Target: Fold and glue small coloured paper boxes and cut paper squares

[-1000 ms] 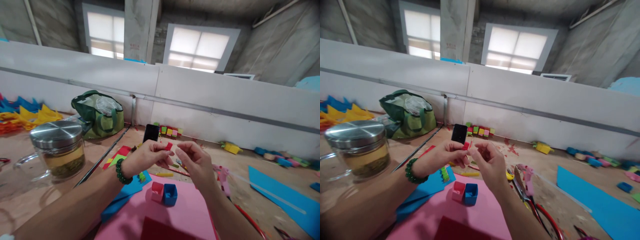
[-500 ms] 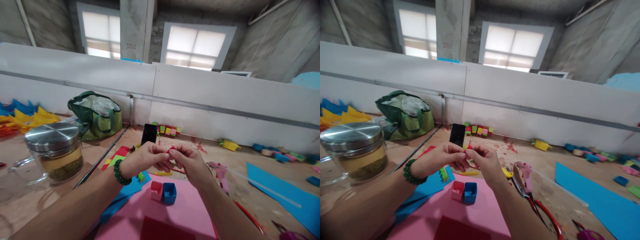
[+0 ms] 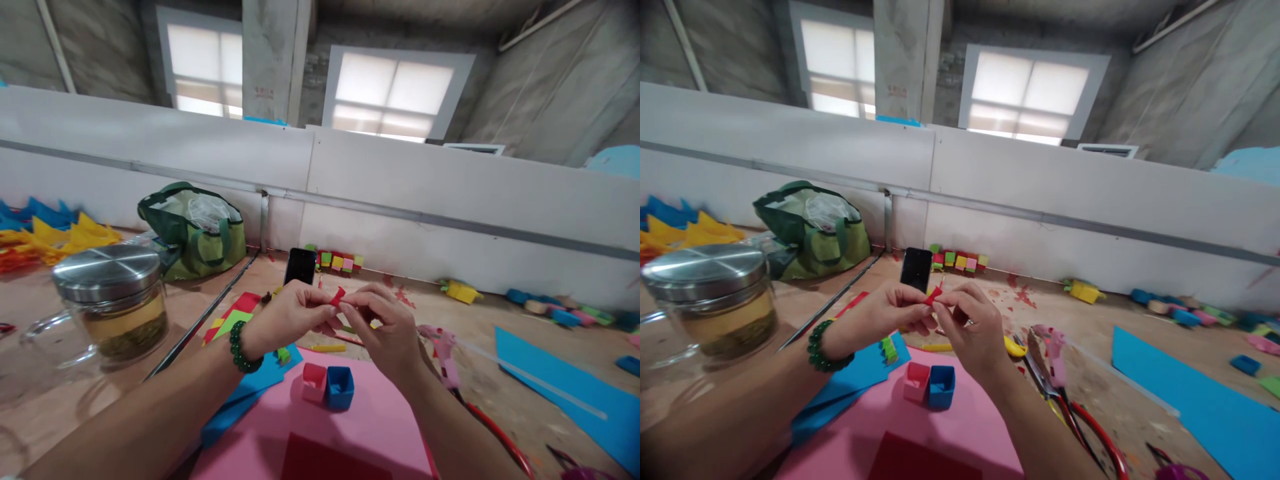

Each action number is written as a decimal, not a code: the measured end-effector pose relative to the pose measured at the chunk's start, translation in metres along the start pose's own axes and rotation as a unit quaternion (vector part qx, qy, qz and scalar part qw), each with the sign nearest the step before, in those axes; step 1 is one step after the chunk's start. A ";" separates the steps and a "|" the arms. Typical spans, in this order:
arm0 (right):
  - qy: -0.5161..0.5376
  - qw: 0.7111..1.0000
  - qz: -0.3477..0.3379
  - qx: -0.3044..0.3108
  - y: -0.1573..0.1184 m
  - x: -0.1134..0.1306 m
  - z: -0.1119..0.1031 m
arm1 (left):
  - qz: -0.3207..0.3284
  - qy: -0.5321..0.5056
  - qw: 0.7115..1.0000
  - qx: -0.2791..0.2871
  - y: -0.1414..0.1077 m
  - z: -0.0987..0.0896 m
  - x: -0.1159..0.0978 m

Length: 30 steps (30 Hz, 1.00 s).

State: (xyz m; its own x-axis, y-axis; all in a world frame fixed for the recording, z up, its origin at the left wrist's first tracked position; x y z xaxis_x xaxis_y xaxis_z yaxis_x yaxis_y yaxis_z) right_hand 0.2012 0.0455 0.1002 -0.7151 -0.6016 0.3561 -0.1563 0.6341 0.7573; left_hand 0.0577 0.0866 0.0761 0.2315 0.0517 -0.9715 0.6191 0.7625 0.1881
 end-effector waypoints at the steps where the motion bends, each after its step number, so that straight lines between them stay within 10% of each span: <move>1: 0.008 1.000 0.008 0.008 0.000 0.001 0.000 | 0.003 0.006 1.000 0.000 0.000 0.000 -0.001; 12: 0.115 0.982 0.132 0.074 0.002 -0.007 0.006 | 0.013 0.055 0.998 0.022 0.000 0.003 0.000; 23: -0.097 0.985 -0.139 -0.017 -0.003 0.012 -0.002 | 0.004 -0.027 1.000 0.015 -0.002 0.007 -0.004; 30: -0.220 0.952 -0.179 0.117 -0.011 0.001 0.008 | -0.024 -0.085 0.996 -0.025 0.000 0.012 -0.004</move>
State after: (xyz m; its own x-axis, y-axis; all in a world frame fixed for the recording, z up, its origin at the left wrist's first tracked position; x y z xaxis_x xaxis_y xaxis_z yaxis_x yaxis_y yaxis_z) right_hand 0.1970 0.0416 0.0882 -0.7952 -0.5709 -0.2043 -0.5543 0.5478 0.6266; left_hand 0.0654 0.0784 0.0813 0.3290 -0.0917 -0.9399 0.5955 0.7926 0.1311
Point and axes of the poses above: each hand's wrist, its own y-axis towards the middle knuckle, its own z-axis out of the palm, x = y × z, the point moved 4 cm from there along y, towards the middle knuckle, and after that the axes turned 12 degrees about -y, right-handed, at the moved point
